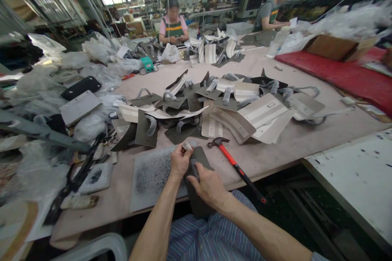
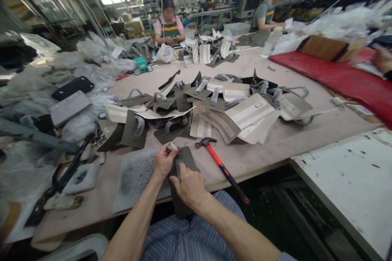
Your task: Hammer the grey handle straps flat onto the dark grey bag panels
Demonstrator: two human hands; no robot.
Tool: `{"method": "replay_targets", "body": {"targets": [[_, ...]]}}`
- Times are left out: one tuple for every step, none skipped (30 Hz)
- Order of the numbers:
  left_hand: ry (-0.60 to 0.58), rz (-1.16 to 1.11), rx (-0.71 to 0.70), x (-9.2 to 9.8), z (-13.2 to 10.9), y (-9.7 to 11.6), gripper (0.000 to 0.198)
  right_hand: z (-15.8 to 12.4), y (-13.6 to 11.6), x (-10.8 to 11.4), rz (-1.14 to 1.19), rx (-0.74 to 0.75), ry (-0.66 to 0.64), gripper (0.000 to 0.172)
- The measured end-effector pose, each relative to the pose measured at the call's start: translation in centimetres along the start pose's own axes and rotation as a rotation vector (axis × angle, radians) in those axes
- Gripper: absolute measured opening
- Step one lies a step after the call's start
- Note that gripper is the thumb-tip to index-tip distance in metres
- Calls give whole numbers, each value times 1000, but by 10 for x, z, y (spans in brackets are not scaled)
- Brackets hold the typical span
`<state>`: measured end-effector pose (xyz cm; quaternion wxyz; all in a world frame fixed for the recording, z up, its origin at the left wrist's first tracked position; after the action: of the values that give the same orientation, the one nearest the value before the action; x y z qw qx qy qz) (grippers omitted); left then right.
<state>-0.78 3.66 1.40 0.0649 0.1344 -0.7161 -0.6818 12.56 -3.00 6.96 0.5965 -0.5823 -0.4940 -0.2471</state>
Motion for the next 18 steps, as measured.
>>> {"method": "replay_targets", "body": {"targets": [[-9, 7, 3, 1, 1, -3, 38, -1, 0, -2, 24, -12, -1, 43], [-13, 8, 0, 2, 1, -4, 35, -1, 0, -3, 62, -14, -1, 47], [-16, 3, -5, 3, 1, -5, 33, -1, 1, -5, 116, 1, -3, 50], [-21, -6, -9, 5, 1, -5, 32, 1, 4, -5, 181, 26, -1, 50], [-28, -15, -10, 6, 0, -5, 32, 2, 8, -4, 245, 54, 10, 50], [-36, -17, -8, 7, 0, -4, 33, 4, 16, -1, 292, 76, 33, 48], [-46, -12, -5, 7, -1, -3, 34, 5, 26, 3, 308, 80, 77, 46], [-55, -4, -3, 7, -2, -3, 34, 7, 39, 9, 288, 65, 140, 43], [-62, 6, -5, 6, -2, -2, 34, 7, 54, 15, 237, 34, 209, 41], [-72, 16, -10, 6, -3, -1, 34, 8, 71, 22, 160, -9, 269, 39], [-82, 26, -18, 5, -3, 0, 32, 7, 88, 27, 72, -58, 305, 37], [-92, 36, -27, 4, -3, 0, 31, 6, 104, 32, -17, -112, 314, 35], [-103, 48, -37, 4, -3, 1, 30, 5, 119, 35, -98, -160, 294, 34], [-113, 61, -46, 3, -3, 1, 28, 4, 132, 36, -162, -195, 250, 32], [-120, 73, -53, 3, -2, 0, 27, 3, 142, 36, -204, -218, 198, 30], [-125, 87, -60, 3, -2, 0, 26, 2, 150, 35, -219, -232, 149, 28], [-126, 103, -67, 2, -2, 0, 25, 1, 155, 34, -208, -241, 112, 24], [-127, 122, -74, 2, -2, 0, 24, 1, 157, 33, -167, -252, 90, 20]]}}
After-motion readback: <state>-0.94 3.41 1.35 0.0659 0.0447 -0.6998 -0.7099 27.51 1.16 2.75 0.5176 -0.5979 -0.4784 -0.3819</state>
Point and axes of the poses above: each hand's wrist, its own z-axis towards the middle knuckle, its own x-axis out of the back of the hand, y = z × x, the point moved 4 cm from there along z, towards the middle knuckle, and after that the axes turned 2 degrees about z, right-handed, at the moved point
